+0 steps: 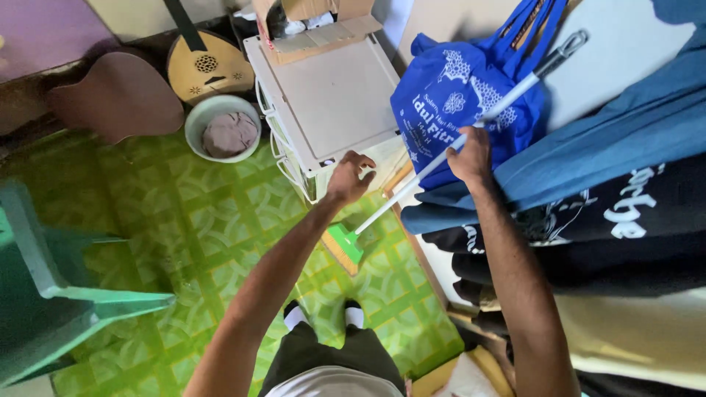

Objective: Sweep the floor and tidy objects/chairs inside a bedroom space.

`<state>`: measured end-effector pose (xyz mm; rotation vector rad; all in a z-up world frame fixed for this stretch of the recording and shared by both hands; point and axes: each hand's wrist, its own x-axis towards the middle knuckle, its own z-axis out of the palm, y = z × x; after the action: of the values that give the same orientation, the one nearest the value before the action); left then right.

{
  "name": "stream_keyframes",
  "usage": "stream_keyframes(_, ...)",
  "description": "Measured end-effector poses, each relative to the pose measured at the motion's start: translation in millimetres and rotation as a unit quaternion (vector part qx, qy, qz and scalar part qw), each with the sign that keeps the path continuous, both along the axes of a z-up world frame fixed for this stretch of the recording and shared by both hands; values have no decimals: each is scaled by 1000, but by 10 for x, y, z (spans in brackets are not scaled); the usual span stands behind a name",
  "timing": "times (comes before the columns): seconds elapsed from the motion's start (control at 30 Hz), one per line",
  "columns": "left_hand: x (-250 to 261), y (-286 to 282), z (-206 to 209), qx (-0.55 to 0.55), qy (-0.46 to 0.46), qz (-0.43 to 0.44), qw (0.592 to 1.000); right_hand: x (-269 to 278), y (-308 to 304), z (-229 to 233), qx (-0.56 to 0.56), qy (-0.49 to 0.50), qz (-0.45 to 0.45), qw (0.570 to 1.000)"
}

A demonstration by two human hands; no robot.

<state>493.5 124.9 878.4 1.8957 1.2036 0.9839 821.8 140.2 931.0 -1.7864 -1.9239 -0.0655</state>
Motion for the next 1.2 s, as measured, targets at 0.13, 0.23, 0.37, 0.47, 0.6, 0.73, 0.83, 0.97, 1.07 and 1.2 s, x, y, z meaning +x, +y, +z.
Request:
stream_keyframes(0.13,369,-59,71,-22,-8,6,1000,262,223,-123,-8,35,-41,999)
stream_keyframes(0.23,606,-41,98,-36,-7,17,999,449,393,-200,-1,62,-56,997)
stream_keyframes(0.37,748,-63,152,-75,33,27,996,708,650,-447,-15,137,-56,989)
stream_keyframes(0.47,738,-94,171,-79,33,42,995,711,755,-473,-11,184,-62,981)
stream_keyframes(0.6,769,-137,97,-51,28,50,997,577,653,-315,6,217,-70,974)
stream_keyframes(0.73,774,-263,184,-63,32,70,995,255,419,-168,81,142,8,987)
stream_keyframes(0.83,781,-336,199,-61,31,73,995,-137,123,65,131,117,95,980)
stream_keyframes(0.97,708,-477,211,-58,14,83,995,-655,-240,344,96,180,154,967)
stream_keyframes(1.07,576,-603,242,-43,-6,98,994,-1054,-445,476,114,179,183,960)
stream_keyframes(1.2,235,-922,310,-77,-38,109,990,-1695,-811,697,72,289,227,927)
